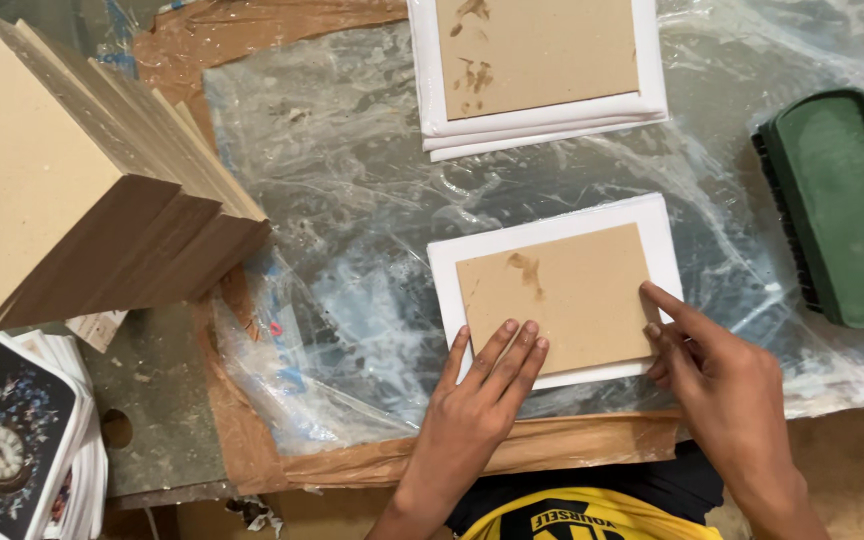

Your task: The person repeatedly places a brown cardboard cover onto a white book block, presses it down, and smooths the surface using a green plastic tool. The person then flips the book over and smooths the white back cover with the same tool. This process is repeated for multiple books on a plastic-covered workbench.

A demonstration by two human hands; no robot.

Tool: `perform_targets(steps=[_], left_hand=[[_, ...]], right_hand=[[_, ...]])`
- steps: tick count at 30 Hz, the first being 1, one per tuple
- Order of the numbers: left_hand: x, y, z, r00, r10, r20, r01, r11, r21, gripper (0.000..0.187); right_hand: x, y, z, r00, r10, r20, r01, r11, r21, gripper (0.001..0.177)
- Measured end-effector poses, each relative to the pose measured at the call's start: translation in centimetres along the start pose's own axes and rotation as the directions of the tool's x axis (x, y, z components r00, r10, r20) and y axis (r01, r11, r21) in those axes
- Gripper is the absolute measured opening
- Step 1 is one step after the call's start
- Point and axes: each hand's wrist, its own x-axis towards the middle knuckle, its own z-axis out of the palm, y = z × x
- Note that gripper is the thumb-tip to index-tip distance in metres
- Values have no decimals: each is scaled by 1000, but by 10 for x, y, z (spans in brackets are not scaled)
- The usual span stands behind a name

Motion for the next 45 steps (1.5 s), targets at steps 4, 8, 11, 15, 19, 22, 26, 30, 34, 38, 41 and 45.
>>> perform_targets(steps=[4, 8, 11, 15, 19, 22, 26, 30, 34, 38, 41, 45], left_hand=[[-1, 0, -3, 997, -35, 71, 40, 996, -74, 68], [1, 1, -2, 993, -55, 107, 68, 991, -117, 72], [2, 2, -1, 990, -69, 122, 84, 989, -125, 76], [3, 2, -1, 986, -77, 149, 96, 988, -123, 81], [3, 1, -2, 990, -62, 129, 80, 987, -140, 78], [2, 1, -3, 991, -57, 123, 76, 985, -154, 76], [1, -1, -2, 995, -35, 92, 45, 993, -113, 67], [15, -20, -14, 991, -130, -40, 128, 990, -61, 47], [49, -38, -32, 859, -452, -240, 455, 889, -46, 59], [61, -42, -40, 824, -527, -206, 525, 848, -71, 61], [55, -38, -37, 826, -511, -238, 505, 858, -90, 60], [57, -40, -36, 826, -506, -251, 500, 861, -91, 58]], right_hand=[[-2, 3, 2, 988, -152, -25, 145, 974, -171, 53], [-2, 5, 2, 978, -206, -36, 198, 967, -160, 56], [-2, 5, 1, 991, -134, -13, 131, 984, -123, 58], [0, 5, 0, 994, -112, 2, 112, 993, -42, 56], [2, 7, -2, 988, -152, 4, 152, 988, -21, 60], [-1, 5, -2, 967, -253, -19, 251, 965, -73, 61], [0, -13, -8, 989, -67, 134, 131, 824, -551, 47], [5, -26, -9, 995, -83, 46, 95, 820, -565, 23], [15, -34, 20, 799, -601, 6, 518, 685, -512, 41], [7, -39, 39, 733, -677, 60, 609, 615, -501, 58], [5, -38, 43, 770, -632, 85, 590, 655, -473, 59], [5, -41, 46, 787, -612, 72, 562, 665, -491, 55]])
